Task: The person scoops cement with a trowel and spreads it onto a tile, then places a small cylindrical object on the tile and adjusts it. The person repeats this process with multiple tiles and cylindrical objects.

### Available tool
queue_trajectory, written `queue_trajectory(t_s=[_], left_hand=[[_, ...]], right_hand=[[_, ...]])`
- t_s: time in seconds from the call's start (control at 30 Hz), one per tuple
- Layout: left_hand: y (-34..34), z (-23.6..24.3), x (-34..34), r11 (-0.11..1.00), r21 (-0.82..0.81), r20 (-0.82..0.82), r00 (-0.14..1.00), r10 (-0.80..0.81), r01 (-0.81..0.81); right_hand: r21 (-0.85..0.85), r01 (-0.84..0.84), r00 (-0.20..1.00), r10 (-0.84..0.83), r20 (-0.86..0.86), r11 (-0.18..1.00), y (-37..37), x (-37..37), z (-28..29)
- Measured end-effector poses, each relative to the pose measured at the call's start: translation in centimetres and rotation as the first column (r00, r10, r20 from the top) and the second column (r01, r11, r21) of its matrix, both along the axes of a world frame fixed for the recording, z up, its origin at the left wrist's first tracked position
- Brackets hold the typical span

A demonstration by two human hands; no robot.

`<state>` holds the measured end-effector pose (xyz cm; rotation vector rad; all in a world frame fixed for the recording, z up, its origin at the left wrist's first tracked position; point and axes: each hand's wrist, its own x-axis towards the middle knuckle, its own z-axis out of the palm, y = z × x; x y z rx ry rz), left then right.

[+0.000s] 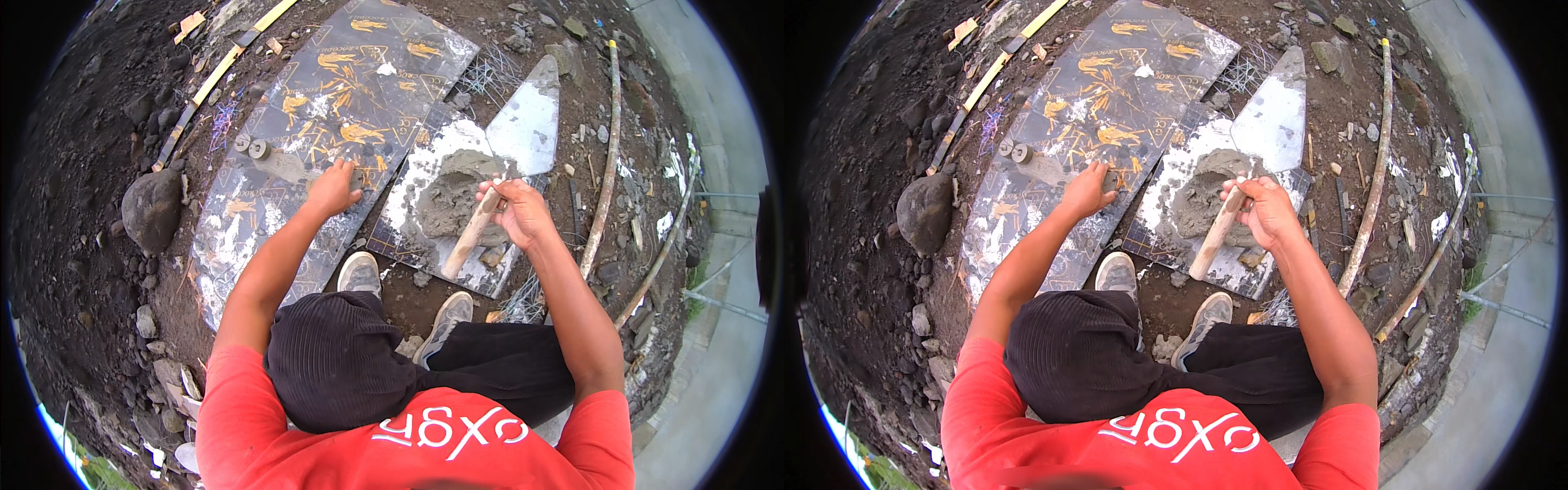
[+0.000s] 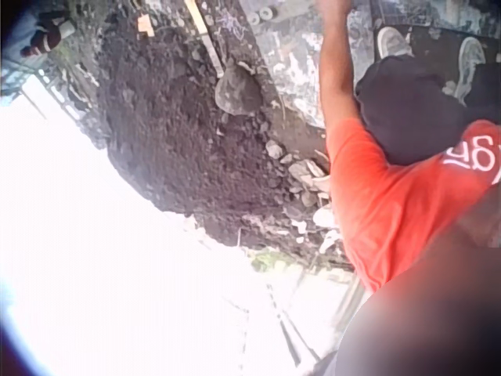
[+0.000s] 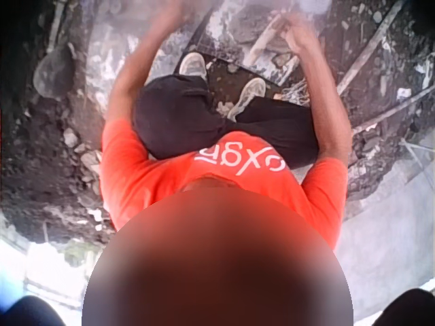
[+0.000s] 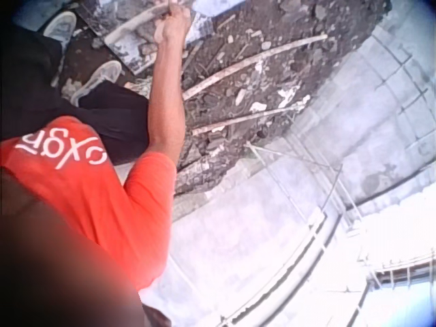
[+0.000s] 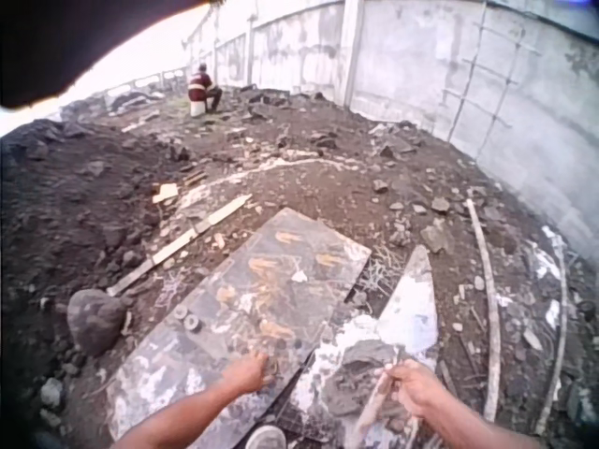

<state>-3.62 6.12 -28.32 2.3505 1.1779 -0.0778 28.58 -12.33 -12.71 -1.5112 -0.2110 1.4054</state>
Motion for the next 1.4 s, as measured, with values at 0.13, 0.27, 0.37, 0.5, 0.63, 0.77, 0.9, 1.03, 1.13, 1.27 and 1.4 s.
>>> queue_trajectory(t_s=[0.13, 0.27, 0.37, 0.5, 0.63, 0.77, 0.9, 1.03, 1.13, 1.27, 1.4], left_hand=[[-0.2, -0.4, -0.3, 0.997, -0.016, 0.023, 0.997, 0.08, -0.079], [-1.0, -1.1, -0.7, 0.998, 0.017, 0.124, 0.991, 0.051, -0.054], [-0.7, -1.5, -1.0, 1.0, 0.014, 0.15, 0.989, 0.002, -0.004], [-0.2, -1.5, -1.0, 0.991, 0.088, 0.207, 0.975, 0.083, -0.103], [-0.4, -1.2, -0.8, 0.999, 0.053, 0.07, 0.997, -0.009, 0.005], [-0.4, -1.1, -0.8, 1.0, 0.023, 0.07, 0.998, -0.009, 0.007], [-0.1, -1.1, -0.8, 0.996, 0.087, 0.06, 0.998, 0.006, -0.011], [-0.1, -1.1, -0.8, 0.995, 0.096, 0.079, 0.996, -0.034, 0.027], [-0.3, -0.9, -0.8, 0.995, 0.094, 0.121, 0.993, 0.003, -0.014], [-0.3, -0.8, -0.9, 0.997, 0.047, 0.151, 0.987, 0.055, -0.063], [-0.1, -1.1, -1.1, 0.998, 0.044, 0.164, 0.986, 0.033, -0.041]], right_hand=[[0.041, 0.0, 0.997, -0.004, 0.08, 0.999, -2.9, 3.1, 4.2], [0.068, 0.055, 0.998, -0.057, 0.03, 0.996, -5.6, 3.8, 7.2], [0.135, 0.089, 0.996, -0.086, -0.03, 0.987, -6.9, 3.7, 8.6], [0.15, 0.144, 0.989, -0.137, -0.057, 0.978, -7.4, 3.1, 9.1], [0.198, 0.184, 0.982, -0.173, -0.071, 0.963, -6.6, 3.0, 8.7], [0.207, 0.203, 0.979, -0.192, -0.07, 0.957, -6.3, 3.1, 8.6], [0.234, 0.173, 0.984, -0.159, -0.079, 0.957, -6.4, 2.8, 8.7], [0.223, 0.164, 0.986, -0.155, -0.056, 0.961, -6.2, 2.6, 8.7], [0.209, 0.166, 0.986, -0.157, -0.056, 0.964, -6.1, 2.4, 8.7], [0.21, 0.156, 0.988, -0.151, -0.041, 0.965, -6.0, 2.1, 8.6], [0.214, 0.153, 0.988, -0.147, -0.043, 0.965, -5.8, 2.0, 8.3]])
